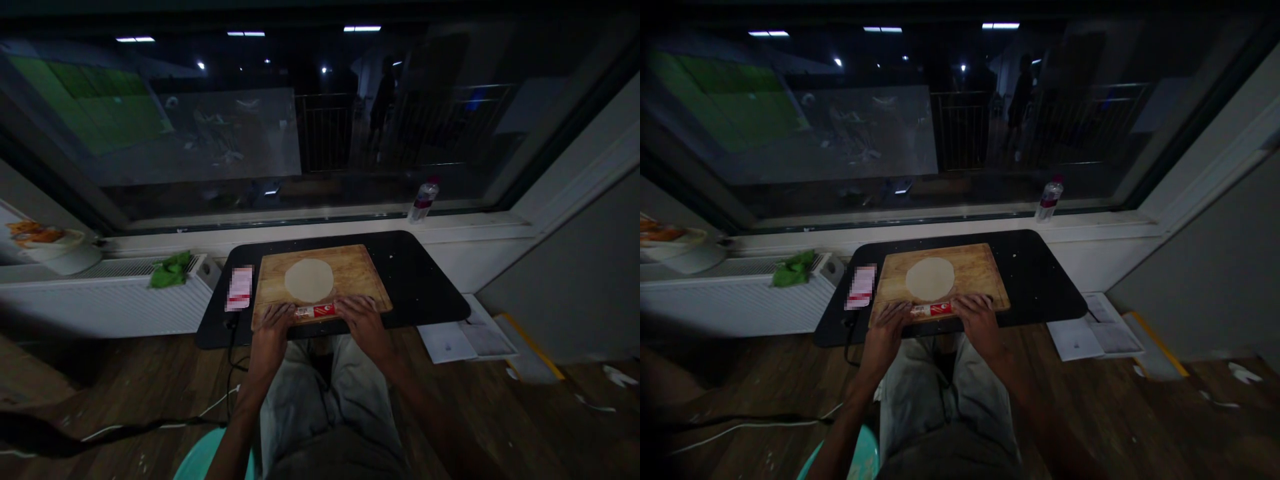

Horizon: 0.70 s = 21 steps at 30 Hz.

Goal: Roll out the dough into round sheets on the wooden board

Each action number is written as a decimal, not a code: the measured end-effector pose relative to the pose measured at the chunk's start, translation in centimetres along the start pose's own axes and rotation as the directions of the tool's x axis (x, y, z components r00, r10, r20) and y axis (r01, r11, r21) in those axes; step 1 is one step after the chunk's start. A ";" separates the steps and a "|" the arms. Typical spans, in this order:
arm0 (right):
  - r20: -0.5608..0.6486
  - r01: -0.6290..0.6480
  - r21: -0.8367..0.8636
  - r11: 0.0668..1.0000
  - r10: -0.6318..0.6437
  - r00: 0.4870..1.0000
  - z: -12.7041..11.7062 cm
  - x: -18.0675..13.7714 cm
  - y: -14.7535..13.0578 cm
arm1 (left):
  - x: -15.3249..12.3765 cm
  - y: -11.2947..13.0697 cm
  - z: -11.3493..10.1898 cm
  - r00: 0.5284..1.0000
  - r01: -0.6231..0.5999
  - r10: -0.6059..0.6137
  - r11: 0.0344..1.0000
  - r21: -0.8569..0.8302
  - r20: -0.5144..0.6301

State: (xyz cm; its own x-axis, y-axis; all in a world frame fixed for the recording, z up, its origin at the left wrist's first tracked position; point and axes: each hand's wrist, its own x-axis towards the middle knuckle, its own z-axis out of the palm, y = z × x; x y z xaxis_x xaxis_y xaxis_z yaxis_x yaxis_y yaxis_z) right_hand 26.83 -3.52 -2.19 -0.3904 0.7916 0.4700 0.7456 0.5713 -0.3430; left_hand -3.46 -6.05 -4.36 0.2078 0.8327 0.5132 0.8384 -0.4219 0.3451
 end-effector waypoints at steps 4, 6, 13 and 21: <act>0.015 -0.019 0.009 1.000 0.019 1.000 -0.1 0.7 0.0 | 1.0 -0.5 0.1 1.000 0.007 -0.007 1.000 -0.013 -0.005; 0.019 -0.021 0.015 1.000 0.020 1.000 0.0 1.3 0.4 | 1.4 -0.8 0.3 1.000 0.008 -0.008 1.000 -0.015 -0.003; 0.046 -0.022 0.026 0.999 0.021 0.999 0.7 2.9 1.7 | 3.2 -1.5 0.2 0.999 0.029 -0.028 0.999 -0.036 0.027; 0.099 -0.037 -0.016 0.999 0.039 0.994 0.1 2.8 1.4 | 2.8 -1.4 0.2 0.996 0.048 -0.048 0.999 0.000 0.077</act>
State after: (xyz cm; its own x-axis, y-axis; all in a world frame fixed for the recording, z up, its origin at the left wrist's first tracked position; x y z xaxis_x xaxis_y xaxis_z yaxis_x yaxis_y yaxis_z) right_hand 26.70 -0.52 -1.41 -0.4125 0.8308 0.3736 0.7685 0.5377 -0.3470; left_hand -3.91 -3.04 -3.57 0.2057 0.8769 0.4345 0.8473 -0.3817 0.3693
